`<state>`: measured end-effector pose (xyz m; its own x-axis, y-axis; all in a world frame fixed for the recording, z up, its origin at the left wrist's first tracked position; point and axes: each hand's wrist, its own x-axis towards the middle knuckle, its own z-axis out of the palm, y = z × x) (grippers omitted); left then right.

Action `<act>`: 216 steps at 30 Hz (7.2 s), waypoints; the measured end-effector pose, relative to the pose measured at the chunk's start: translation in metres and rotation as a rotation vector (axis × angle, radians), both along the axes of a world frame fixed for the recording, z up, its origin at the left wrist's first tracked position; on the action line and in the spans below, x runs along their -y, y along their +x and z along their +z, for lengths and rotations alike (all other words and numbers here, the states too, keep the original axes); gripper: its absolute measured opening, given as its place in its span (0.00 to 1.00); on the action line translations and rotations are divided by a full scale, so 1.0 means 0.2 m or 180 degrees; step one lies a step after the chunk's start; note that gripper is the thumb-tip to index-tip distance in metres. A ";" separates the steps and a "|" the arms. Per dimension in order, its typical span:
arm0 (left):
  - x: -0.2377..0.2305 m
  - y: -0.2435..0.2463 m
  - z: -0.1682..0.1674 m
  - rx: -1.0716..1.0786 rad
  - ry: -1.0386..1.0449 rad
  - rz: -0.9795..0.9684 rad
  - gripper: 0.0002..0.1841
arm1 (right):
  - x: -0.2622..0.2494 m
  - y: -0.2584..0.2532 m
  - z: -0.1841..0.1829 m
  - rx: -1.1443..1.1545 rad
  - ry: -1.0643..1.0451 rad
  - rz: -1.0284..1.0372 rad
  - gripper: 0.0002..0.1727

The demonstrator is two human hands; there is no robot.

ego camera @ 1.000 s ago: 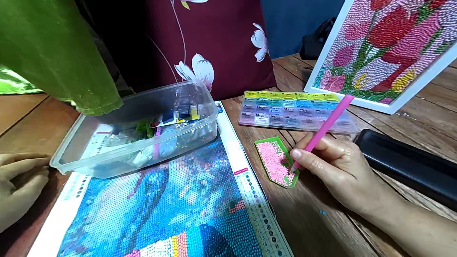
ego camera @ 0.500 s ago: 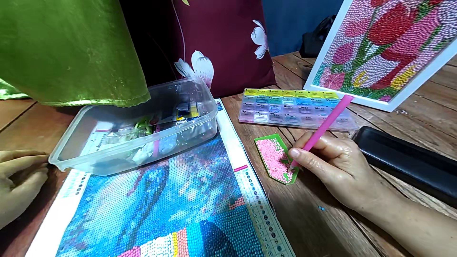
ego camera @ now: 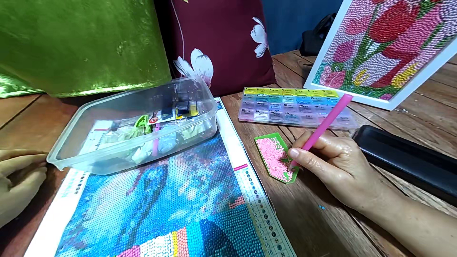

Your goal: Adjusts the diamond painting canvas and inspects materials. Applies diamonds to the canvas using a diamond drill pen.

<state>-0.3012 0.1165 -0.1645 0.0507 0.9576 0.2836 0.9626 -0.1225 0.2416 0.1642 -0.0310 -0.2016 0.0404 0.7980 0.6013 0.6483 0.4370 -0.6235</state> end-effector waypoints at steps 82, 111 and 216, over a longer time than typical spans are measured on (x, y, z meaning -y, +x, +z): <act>-0.01 -0.02 0.04 -0.0383 0.0433 -0.0581 0.11 | -0.07 -0.41 0.01 0.0263 0.0001 0.0454 0.13; -0.05 -0.06 0.00 -0.0322 0.0500 -0.0681 0.10 | -0.05 -0.13 0.15 -0.0969 -0.0122 0.0430 0.09; -0.32 -0.47 -0.29 -0.0224 0.0834 -0.0774 0.17 | -0.01 -0.01 -0.01 0.0134 0.0177 0.0131 0.12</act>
